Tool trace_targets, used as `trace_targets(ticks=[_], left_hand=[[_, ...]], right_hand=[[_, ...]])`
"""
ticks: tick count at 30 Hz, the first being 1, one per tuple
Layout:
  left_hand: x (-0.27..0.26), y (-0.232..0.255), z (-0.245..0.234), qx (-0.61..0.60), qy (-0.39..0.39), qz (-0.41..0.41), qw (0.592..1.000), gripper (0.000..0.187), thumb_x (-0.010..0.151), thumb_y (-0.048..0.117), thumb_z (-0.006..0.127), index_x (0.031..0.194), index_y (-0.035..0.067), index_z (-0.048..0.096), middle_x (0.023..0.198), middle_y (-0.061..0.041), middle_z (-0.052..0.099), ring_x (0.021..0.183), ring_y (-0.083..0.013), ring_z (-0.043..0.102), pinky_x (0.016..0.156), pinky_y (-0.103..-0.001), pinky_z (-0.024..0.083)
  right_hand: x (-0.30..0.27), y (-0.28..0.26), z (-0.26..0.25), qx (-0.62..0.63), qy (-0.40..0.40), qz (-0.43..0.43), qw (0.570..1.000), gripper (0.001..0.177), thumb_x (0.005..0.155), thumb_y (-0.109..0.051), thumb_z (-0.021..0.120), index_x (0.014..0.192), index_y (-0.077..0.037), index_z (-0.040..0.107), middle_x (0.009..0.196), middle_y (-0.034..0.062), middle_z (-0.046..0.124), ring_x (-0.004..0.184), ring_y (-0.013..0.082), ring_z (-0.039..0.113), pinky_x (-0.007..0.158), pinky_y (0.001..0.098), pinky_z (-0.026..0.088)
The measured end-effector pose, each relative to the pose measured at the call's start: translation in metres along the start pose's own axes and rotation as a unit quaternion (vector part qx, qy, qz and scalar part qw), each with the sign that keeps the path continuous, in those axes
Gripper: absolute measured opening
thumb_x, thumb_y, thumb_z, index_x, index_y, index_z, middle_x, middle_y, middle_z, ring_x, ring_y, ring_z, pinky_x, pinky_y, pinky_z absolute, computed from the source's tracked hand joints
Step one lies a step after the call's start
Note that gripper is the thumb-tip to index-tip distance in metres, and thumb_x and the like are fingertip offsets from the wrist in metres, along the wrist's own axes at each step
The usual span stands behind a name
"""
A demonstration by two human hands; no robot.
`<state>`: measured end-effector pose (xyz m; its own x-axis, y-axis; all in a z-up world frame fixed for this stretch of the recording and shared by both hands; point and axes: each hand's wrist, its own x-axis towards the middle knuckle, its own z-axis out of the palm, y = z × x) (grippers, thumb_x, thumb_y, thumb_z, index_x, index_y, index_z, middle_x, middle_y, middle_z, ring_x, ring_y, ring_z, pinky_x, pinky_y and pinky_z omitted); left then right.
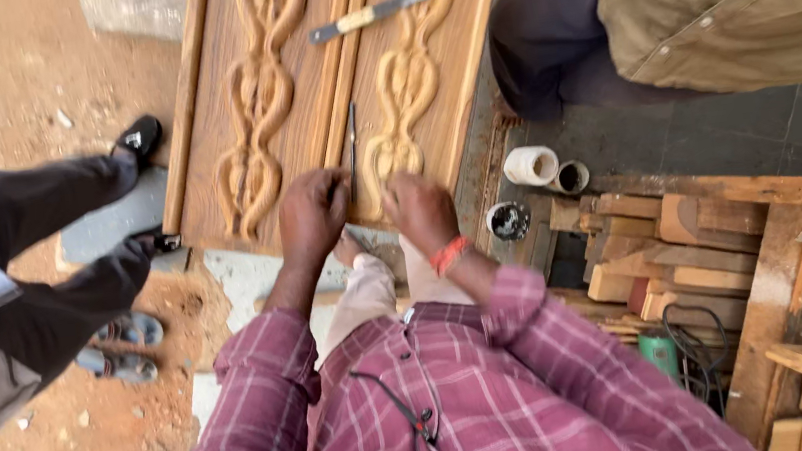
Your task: The person carves a decorative floral pattern into a wooden panel using a chisel and a wooden mallet. They repeatedly position the chisel and strike it to remove wood shavings, refining the design on the panel.
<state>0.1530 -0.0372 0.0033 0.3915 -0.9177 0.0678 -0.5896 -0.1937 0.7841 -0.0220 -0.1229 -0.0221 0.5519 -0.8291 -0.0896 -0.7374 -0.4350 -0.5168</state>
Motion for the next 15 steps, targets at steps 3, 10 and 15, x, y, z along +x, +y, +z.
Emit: trace_targets(ticks=[3, 10, 15], left_hand=[[-0.005, -0.001, 0.003, -0.005, 0.016, 0.009, 1.0, 0.009, 0.092, 0.011, 0.072, 0.097, 0.004, 0.074, 0.097, -0.014, 0.074, 0.095, -0.0354, 0.07, 0.084, -0.045, 0.055], [-0.003, 0.005, 0.007, 0.006, 0.027, -0.018, 0.999, 0.009, 0.093, 0.013, 0.073, 0.098, 0.005, 0.075, 0.095, -0.012, 0.073, 0.092, -0.0334, 0.069, 0.081, -0.044, 0.055], [-0.007, 0.01, 0.009, 0.017, 0.022, -0.023, 0.999, 0.012, 0.091, 0.012, 0.072, 0.102, 0.006, 0.076, 0.096, -0.012, 0.073, 0.093, -0.0328, 0.068, 0.081, -0.044, 0.054]], right_hand=[[-0.02, -0.001, 0.004, 0.021, 0.057, -0.021, 0.998, 0.021, 0.089, -0.021, 0.075, 0.086, -0.006, 0.061, 0.079, 0.0163, 0.068, 0.072, 0.0386, 0.068, 0.064, 0.0496, 0.053], [-0.008, -0.003, -0.005, 0.009, -0.002, -0.015, 1.0, 0.016, 0.084, -0.018, 0.074, 0.086, -0.006, 0.065, 0.08, 0.0163, 0.07, 0.072, 0.0366, 0.069, 0.066, 0.0478, 0.055], [0.011, 0.015, -0.057, -0.026, 0.026, -0.027, 0.999, 0.008, 0.089, -0.01, 0.067, 0.091, -0.011, 0.075, 0.09, 0.0136, 0.073, 0.08, 0.0352, 0.071, 0.071, 0.0458, 0.057]])
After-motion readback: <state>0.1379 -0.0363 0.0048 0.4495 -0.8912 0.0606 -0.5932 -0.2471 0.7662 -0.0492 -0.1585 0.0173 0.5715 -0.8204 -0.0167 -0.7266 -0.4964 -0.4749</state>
